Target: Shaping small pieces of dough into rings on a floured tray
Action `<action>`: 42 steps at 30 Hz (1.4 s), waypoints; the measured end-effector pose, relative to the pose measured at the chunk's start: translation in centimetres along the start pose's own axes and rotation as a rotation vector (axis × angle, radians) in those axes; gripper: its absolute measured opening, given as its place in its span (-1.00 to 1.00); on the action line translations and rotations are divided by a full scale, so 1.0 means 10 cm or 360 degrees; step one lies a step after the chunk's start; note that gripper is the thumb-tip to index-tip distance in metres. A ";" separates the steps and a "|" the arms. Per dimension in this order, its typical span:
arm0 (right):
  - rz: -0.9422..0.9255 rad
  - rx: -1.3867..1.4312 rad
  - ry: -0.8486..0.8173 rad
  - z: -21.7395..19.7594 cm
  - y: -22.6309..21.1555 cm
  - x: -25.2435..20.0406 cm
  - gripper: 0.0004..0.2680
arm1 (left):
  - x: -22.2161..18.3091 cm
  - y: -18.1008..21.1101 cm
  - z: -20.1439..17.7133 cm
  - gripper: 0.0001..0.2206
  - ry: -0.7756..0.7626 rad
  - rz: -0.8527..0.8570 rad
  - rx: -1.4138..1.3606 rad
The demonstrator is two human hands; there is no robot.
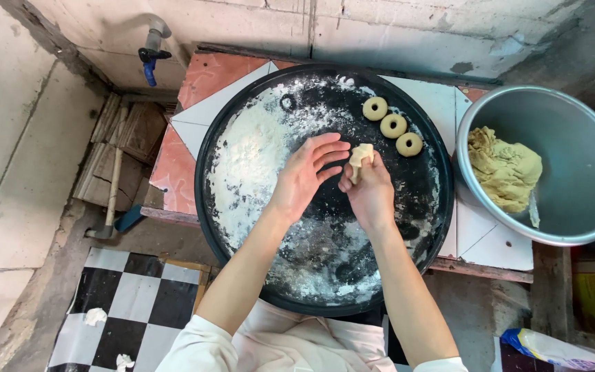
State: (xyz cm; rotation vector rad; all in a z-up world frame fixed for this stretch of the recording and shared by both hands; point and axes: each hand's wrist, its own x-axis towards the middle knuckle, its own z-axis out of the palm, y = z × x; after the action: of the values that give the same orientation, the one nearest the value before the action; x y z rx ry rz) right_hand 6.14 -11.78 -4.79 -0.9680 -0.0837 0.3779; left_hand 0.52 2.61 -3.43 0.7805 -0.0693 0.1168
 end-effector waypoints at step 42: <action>0.0059 0.0148 0.0061 -0.09 -0.13 -0.01 -0.88 | 0.03 0.01 -0.10 -0.60 0.0211 -0.0233 0.0226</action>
State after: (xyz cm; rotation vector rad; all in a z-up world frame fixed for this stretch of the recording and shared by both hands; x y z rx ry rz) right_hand 6.63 -13.24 -4.21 -0.8853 -0.0128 0.3939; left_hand 0.83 3.38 -4.07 0.9152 0.1231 0.0345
